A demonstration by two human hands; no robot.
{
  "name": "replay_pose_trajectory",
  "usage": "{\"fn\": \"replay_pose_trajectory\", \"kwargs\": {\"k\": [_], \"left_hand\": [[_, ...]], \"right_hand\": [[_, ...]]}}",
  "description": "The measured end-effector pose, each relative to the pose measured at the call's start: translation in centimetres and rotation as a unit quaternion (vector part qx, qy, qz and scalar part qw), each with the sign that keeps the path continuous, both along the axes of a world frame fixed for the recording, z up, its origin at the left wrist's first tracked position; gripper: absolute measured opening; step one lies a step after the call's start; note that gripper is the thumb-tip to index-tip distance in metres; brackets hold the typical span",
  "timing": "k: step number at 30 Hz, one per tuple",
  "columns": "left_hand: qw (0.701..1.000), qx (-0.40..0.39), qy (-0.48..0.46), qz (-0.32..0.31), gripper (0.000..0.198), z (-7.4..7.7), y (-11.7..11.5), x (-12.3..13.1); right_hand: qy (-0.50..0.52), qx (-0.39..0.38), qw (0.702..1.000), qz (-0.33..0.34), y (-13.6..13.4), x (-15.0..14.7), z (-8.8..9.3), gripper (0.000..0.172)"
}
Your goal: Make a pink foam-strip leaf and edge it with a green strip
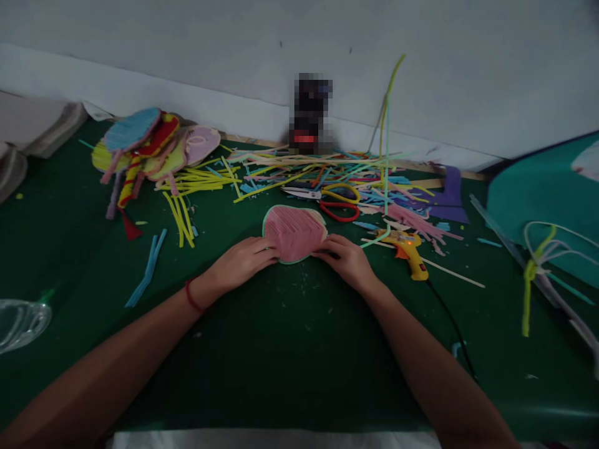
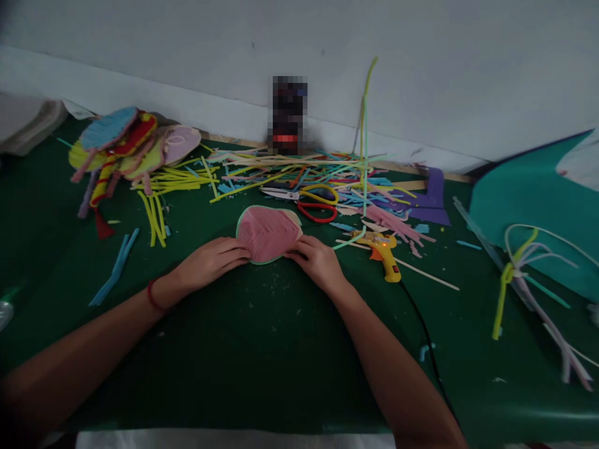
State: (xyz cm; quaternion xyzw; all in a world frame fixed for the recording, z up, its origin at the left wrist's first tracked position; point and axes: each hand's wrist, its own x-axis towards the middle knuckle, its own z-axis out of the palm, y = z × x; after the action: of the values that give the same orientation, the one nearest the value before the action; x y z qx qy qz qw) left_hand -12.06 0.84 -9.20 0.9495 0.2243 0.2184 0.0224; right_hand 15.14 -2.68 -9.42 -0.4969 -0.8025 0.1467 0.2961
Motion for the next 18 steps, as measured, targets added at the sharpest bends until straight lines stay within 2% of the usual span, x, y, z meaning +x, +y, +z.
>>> {"fn": "replay_pose_trajectory", "kwargs": {"k": [7, 11, 14, 18], "left_hand": [[0.999, -0.026, -0.006, 0.019, 0.029, -0.1, 0.14, -0.03], [0.994, -0.102, -0.043, 0.013, 0.026, 0.01, 0.25, -0.11], [0.985, -0.145, -0.086, 0.035, 0.024, 0.09, 0.3, -0.12], [0.99, -0.11, -0.082, 0.045, 0.023, 0.07, 0.2, -0.03]], "right_hand": [[0.006, 0.007, 1.0, -0.009, 0.24, -0.4, 0.11, 0.018], [0.005, 0.002, 1.0, -0.009, 0.25, -0.57, 0.23, 0.021], [0.008, 0.002, 1.0, -0.012, 0.23, -0.61, 0.19, 0.02], [0.013, 0.006, 1.0, -0.006, 0.24, -0.62, 0.09, 0.018]]}}
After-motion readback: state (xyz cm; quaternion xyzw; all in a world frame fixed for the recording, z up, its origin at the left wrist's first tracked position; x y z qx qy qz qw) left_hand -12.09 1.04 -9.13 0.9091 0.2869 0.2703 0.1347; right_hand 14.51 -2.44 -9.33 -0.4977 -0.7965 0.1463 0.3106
